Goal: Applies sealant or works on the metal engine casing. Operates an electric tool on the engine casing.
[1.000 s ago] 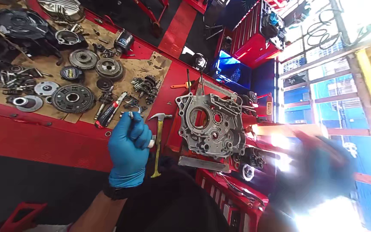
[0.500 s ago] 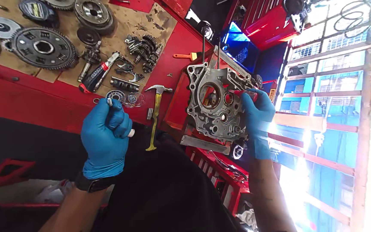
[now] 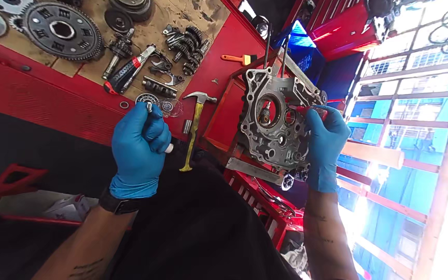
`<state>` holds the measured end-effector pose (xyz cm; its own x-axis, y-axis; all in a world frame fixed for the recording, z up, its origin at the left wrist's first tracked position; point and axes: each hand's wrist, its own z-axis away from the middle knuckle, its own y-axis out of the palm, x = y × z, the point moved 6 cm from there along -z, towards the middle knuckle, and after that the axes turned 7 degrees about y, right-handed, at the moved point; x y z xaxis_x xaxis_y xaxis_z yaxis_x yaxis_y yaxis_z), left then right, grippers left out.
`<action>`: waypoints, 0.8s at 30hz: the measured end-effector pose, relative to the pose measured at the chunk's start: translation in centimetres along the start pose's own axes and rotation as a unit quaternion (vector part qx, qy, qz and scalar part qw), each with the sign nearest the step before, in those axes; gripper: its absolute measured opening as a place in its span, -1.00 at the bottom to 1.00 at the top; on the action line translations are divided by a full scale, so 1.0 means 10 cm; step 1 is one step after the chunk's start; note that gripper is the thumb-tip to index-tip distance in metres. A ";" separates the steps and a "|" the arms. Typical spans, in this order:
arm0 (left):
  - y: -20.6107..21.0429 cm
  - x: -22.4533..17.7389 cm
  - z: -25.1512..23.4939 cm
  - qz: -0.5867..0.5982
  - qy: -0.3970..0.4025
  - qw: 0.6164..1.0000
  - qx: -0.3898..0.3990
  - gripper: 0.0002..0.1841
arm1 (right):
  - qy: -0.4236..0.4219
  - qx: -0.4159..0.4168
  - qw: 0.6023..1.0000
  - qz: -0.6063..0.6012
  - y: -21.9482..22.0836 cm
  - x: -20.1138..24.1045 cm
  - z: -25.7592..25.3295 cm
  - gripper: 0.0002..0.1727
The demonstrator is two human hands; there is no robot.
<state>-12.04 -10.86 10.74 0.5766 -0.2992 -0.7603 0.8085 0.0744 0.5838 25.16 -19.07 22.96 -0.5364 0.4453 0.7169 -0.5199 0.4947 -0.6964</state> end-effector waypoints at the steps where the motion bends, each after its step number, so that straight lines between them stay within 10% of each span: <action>1: 0.00 0.00 0.00 -0.001 0.000 1.000 -0.001 -0.54 | 0.000 0.000 1.000 0.003 0.00 -0.01 0.00 -0.83; 24: -0.02 0.00 -0.02 -0.006 -0.002 1.000 0.001 -0.54 | -0.025 -0.004 0.999 0.033 0.02 0.04 -0.01 -0.84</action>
<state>-12.15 -10.72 10.59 0.5661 -0.3036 -0.7664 0.8154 0.0691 0.5748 24.92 -18.75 23.12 -0.6013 0.4396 0.6672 -0.4772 0.4723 -0.7411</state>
